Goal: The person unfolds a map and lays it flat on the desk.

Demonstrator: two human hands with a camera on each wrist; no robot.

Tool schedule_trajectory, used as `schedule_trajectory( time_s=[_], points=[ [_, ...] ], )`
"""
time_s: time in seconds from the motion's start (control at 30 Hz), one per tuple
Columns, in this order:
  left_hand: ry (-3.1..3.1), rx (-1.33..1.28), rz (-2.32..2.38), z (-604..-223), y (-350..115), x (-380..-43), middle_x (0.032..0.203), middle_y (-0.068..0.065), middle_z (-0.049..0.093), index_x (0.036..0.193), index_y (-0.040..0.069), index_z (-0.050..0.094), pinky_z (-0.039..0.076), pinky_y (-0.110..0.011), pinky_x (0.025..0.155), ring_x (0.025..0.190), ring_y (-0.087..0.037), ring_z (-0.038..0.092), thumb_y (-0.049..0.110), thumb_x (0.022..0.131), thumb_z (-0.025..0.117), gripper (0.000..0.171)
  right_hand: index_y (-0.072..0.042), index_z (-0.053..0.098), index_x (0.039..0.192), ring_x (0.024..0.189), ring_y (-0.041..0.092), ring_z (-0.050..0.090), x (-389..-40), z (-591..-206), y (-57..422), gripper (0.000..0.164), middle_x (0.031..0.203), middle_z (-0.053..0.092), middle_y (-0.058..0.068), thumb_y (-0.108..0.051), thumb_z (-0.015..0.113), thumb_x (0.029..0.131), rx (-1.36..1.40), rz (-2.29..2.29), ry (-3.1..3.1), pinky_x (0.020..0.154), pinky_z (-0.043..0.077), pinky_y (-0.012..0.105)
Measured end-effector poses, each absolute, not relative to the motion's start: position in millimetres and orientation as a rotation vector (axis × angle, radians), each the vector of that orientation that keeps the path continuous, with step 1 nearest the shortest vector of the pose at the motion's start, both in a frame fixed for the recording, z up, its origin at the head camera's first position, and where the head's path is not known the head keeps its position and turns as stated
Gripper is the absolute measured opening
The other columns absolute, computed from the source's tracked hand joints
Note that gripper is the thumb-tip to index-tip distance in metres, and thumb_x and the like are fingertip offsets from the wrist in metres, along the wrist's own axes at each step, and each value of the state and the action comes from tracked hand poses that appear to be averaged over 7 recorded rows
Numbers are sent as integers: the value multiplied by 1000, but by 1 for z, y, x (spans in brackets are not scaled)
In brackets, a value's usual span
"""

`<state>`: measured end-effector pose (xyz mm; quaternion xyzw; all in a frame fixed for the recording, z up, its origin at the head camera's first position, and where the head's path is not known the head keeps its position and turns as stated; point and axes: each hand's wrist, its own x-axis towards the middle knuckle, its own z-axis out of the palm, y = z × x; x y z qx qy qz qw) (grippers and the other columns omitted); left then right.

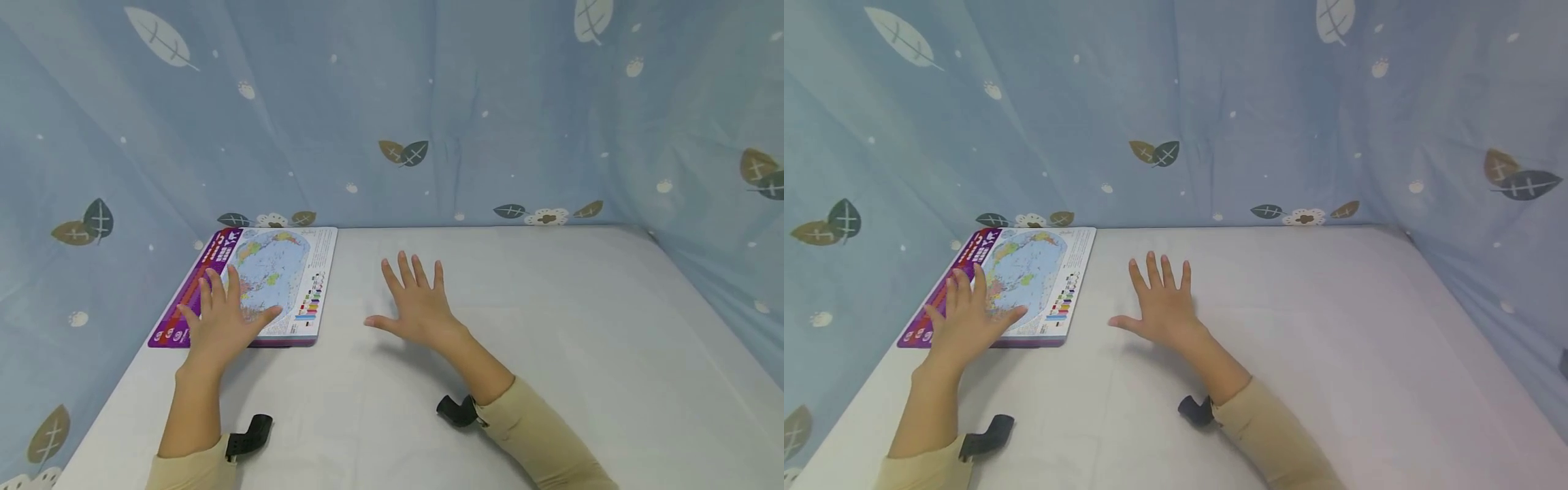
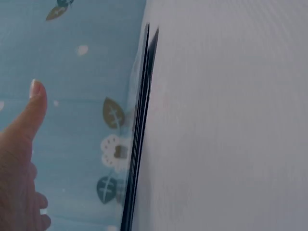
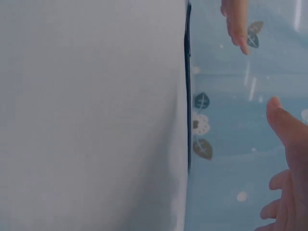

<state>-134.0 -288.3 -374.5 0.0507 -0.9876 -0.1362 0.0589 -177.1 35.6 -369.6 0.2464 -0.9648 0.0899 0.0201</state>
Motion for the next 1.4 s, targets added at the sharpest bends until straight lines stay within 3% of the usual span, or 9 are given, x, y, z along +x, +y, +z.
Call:
schedule_trajectory(
  time_s=[0.2,0.53,0.77,0.87,1.03,1.17,1.4],
  points=[
    [-2976,214,-452,-379,-317,-124,150,-32,-16,148,6,-16,-12,-81,92,137,-49,-19,71,83,46,111,-20,7,154,145,35,4,-178,-371,18,99,159,3,14,-79,40,80,794,273,-2990,111,-4,65],
    [-2932,333,-631,-387,-349,-121,146,-42,6,147,-1,-13,-2,-80,97,132,-60,9,61,84,55,112,-19,11,153,145,34,7,-177,-377,-14,94,158,5,13,-72,44,84,848,266,-3007,114,4,62],
    [-2924,415,-702,-395,-353,-117,148,-39,7,147,0,-14,16,-78,96,129,-62,14,58,85,56,110,-17,15,153,144,35,14,-173,-387,-34,92,158,10,14,-67,51,85,876,265,-3016,114,13,59],
    [-2914,455,-743,-401,-357,-116,149,-37,4,147,1,-15,14,-78,97,132,-60,10,59,86,54,109,-15,16,153,144,36,12,-171,-389,-41,90,157,12,16,-63,53,86,897,368,-3023,114,15,57],
    [-2907,538,-695,-417,-367,-111,147,-39,11,148,-1,-10,11,-73,101,130,-60,11,59,86,53,107,-11,22,151,144,38,7,-165,-392,-56,83,155,16,19,-55,55,89,923,674,-3024,115,15,54],
    [-2887,566,-629,-427,-373,-109,146,-40,12,148,-4,-5,9,-71,102,130,-59,10,60,85,54,108,-8,27,149,143,38,11,-164,-402,-70,78,153,22,22,-49,56,91,861,898,-3005,116,17,53],
    [-2877,633,-653,-428,-373,-105,147,-38,12,149,-4,-2,10,-70,102,130,-58,11,61,83,56,109,-5,30,147,143,35,17,-168,-422,-85,74,150,30,22,-44,58,91,803,1035,-2982,117,8,52]
  ],
)
